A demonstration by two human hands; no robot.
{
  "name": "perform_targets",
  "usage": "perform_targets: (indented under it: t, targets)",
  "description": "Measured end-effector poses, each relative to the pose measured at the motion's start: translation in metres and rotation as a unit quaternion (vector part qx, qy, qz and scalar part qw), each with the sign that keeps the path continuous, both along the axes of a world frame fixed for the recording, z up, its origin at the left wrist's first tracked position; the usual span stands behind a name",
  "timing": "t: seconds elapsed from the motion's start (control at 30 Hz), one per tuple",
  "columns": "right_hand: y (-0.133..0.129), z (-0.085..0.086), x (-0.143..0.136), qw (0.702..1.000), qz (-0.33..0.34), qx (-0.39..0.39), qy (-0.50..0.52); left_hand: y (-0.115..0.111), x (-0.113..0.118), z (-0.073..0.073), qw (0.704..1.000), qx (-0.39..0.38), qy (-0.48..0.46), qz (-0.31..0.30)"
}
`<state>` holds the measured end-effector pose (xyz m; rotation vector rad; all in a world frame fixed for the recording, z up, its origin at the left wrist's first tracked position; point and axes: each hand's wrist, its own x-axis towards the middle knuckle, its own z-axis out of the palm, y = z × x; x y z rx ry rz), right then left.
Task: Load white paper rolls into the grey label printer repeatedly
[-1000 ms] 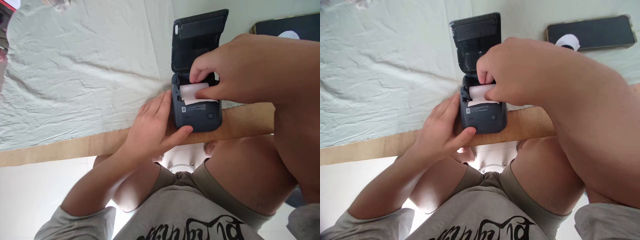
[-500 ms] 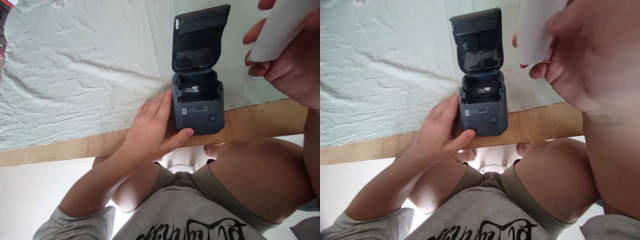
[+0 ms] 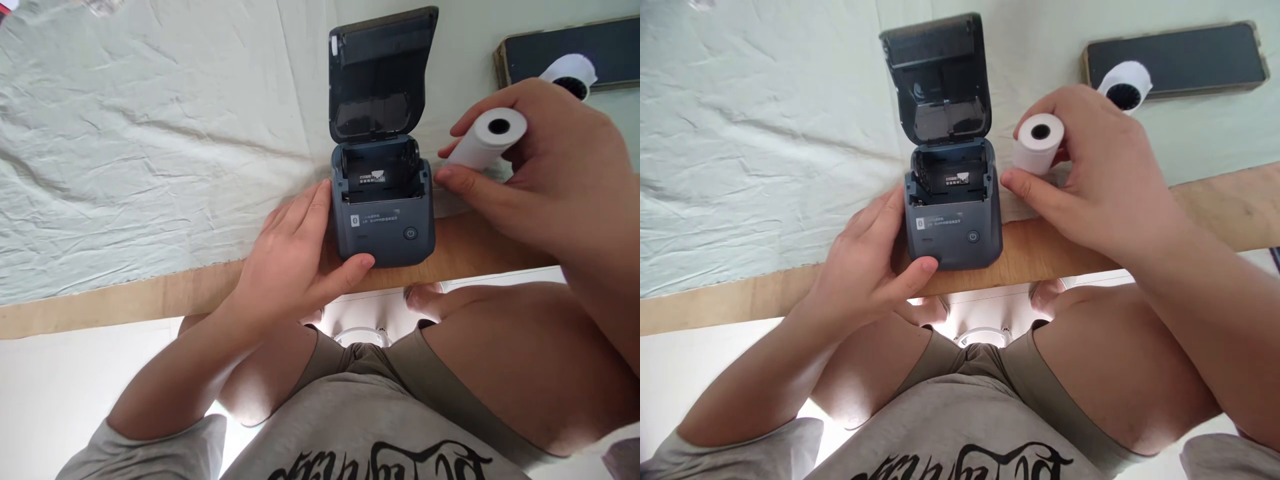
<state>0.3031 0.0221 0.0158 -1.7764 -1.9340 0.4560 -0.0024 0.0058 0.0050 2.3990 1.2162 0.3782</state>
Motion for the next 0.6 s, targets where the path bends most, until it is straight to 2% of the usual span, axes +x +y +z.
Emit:
perform_targets:
  t: [0.3, 0.6]
  targets:
    - [-0.001, -0.010, 0.015, 0.992, 0.031, -0.062, -0.106, 0.000, 0.002, -0.001, 1.000, -0.006, -0.005, 0.002]
    - [-0.003, -0.012, 0.012, 0.992, 0.077, -0.037, -0.091, 0.001, 0.002, -0.003, 1.000, 0.002, -0.004, 0.008]
